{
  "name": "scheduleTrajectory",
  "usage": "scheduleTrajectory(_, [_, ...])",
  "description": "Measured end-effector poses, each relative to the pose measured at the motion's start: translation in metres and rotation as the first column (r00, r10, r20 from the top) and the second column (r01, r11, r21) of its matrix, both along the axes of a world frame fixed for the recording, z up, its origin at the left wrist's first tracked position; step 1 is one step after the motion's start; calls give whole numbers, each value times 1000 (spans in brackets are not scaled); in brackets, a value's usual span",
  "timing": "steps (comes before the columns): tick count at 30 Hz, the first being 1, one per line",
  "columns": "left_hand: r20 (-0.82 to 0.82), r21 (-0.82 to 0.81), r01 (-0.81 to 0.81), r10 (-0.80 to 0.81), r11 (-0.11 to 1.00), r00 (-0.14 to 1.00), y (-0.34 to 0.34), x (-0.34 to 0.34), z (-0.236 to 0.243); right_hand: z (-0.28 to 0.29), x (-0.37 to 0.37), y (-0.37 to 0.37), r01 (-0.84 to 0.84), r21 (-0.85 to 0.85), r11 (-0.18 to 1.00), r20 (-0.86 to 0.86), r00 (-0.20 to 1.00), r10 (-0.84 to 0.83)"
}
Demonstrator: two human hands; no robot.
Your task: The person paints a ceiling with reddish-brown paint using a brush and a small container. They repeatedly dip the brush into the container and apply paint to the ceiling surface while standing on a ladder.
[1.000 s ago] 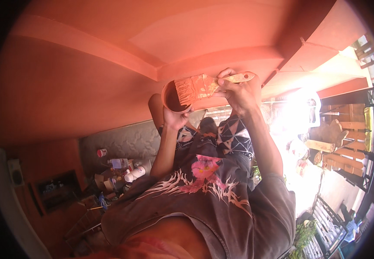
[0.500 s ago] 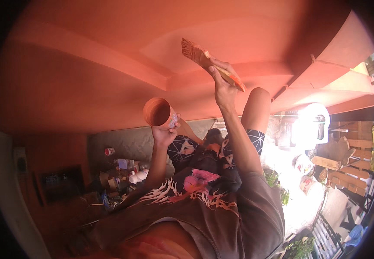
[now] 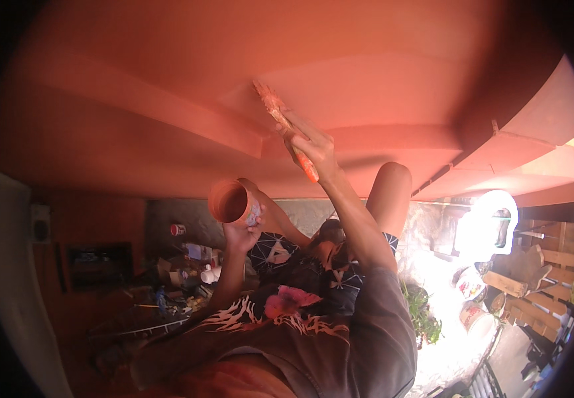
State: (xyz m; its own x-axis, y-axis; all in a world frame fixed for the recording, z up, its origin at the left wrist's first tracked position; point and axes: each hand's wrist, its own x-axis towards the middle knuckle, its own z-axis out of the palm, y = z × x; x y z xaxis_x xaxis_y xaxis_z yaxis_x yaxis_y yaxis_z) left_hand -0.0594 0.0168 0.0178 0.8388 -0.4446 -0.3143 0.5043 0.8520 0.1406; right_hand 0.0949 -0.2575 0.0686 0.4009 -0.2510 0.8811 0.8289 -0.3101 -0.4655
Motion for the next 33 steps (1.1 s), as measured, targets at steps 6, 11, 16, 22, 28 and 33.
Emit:
scheduleTrajectory(6, [19,3,23,-23,1000,1000,-16,5,9,-16,10,-74,322,38,946,15,946,-323])
scheduleTrajectory(11, [25,4,50,-50,999,998,-22,10,4,-27,6,-139,569,195,799,92,800,-592])
scheduleTrajectory(16, [31,0,77,-77,997,997,-23,11,4,-34,12,-134,689,203,696,-43,717,-696])
scheduleTrajectory(22, [22,-6,112,-112,994,994,-26,17,8,-10,-2,-34,279,-105,955,-19,959,-282])
scheduleTrajectory(28, [41,17,144,-145,989,989,-36,26,14,-6,-3,-52,116,-27,993,58,992,-115])
scheduleTrajectory(33, [27,22,169,-170,985,985,-34,23,2,-14,4,-169,492,250,834,-26,864,-502])
